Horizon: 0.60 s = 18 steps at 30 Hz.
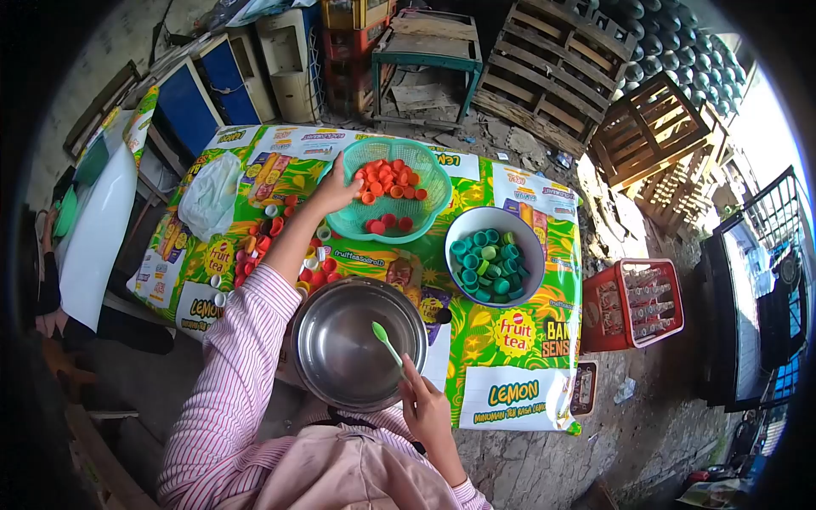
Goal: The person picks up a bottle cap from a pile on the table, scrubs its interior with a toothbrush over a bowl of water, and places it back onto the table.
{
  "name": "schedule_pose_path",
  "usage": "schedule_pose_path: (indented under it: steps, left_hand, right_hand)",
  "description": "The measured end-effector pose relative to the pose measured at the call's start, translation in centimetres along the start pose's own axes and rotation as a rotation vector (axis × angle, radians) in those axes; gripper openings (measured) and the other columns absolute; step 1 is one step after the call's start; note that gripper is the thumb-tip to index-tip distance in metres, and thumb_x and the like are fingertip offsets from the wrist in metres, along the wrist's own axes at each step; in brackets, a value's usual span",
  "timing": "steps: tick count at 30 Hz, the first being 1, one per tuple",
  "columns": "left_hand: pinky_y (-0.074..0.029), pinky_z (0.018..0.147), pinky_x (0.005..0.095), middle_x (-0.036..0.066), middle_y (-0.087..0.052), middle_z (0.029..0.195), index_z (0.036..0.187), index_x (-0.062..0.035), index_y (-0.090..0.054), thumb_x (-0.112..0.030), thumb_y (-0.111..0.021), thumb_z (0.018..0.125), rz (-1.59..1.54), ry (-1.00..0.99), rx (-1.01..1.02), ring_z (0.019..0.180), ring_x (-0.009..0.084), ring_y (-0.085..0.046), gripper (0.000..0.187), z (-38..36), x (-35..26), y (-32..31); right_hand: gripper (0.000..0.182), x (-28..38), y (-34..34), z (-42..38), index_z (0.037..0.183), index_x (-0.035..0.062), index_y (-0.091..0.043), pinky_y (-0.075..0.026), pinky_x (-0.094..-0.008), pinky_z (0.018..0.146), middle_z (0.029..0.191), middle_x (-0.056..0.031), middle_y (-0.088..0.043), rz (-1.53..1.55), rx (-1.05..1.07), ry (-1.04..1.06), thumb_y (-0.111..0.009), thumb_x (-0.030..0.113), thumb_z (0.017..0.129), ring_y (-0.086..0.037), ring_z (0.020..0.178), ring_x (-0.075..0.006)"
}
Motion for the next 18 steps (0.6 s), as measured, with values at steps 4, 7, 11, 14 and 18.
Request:
schedule_pose_path:
  steps: [4, 7, 11, 14, 18]
  left_hand:
    - [-0.049, 0.076, 0.0305, 0.02, -0.048, 0.125, 0.129, 0.0023, -0.036, -0.021, -0.061, 0.083, -0.277, -0.011, 0.012, 0.086, 0.0207, -0.062, 0.057, -1.9, 3.4, 0.6]
    - [-0.047, 0.07, 0.0251, 0.009, -0.058, 0.108, 0.12, -0.0047, -0.048, -0.016, -0.057, 0.087, -0.293, -0.088, -0.098, 0.08, 0.0127, -0.059, 0.035, -3.8, 8.0, 4.2]
    - [-0.046, 0.07, 0.024, 0.004, -0.059, 0.096, 0.113, -0.0041, -0.053, -0.013, -0.058, 0.086, -0.159, -0.021, -0.159, 0.076, 0.0099, -0.055, 0.028, -9.2, 13.6, 8.0]
    - [-0.043, 0.061, 0.0227, 0.001, -0.057, 0.085, 0.106, -0.0049, -0.057, -0.007, -0.059, 0.082, 0.057, -0.076, -0.298, 0.068, 0.0086, -0.051, 0.024, -13.0, 15.2, 10.7]
    - [-0.045, 0.073, 0.0318, 0.006, -0.054, 0.082, 0.086, -0.0072, -0.06, -0.006, -0.063, 0.074, 0.297, -0.202, -0.356, 0.078, 0.0212, -0.055, 0.012, -16.3, 16.1, 10.8]
  right_hand:
    - [0.056, -1.1, -0.3, -0.5, 0.134, 0.0167, -0.041, -0.048, -0.036, 0.054, 0.082, -0.0159, -0.063, 0.022, -0.014, -0.019, -0.057, 0.003, 0.082, -0.063, 0.063, -0.0278]
    - [0.054, -1.4, -0.8, -0.4, 0.133, 0.0152, -0.042, -0.049, -0.0376, 0.057, 0.082, -0.0167, -0.063, -0.002, 0.03, -0.037, -0.056, 0.004, 0.082, -0.064, 0.066, -0.0297]
    - [0.054, -1.8, -1.2, 0.0, 0.133, 0.0134, -0.042, -0.049, -0.0374, 0.058, 0.084, -0.0167, -0.063, -0.011, 0.059, -0.077, -0.055, 0.003, 0.082, -0.065, 0.068, -0.0295]
    - [0.055, -1.7, -1.4, 0.3, 0.132, 0.0142, -0.042, -0.049, -0.0361, 0.055, 0.077, -0.0161, -0.063, -0.024, 0.06, -0.071, -0.058, 0.004, 0.08, -0.065, 0.063, -0.027]
    - [0.056, -1.4, -1.3, 0.7, 0.132, 0.0145, -0.043, -0.048, -0.0361, 0.051, 0.069, -0.0156, -0.063, -0.066, 0.061, -0.038, -0.061, 0.005, 0.079, -0.064, 0.057, -0.0255]
Point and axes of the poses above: each hand's wrist, its own z-axis towards the middle knuckle, its own y-axis out of the back of the hand, x = y × z, the point moved 10 cm from there along z, towards the middle knuckle
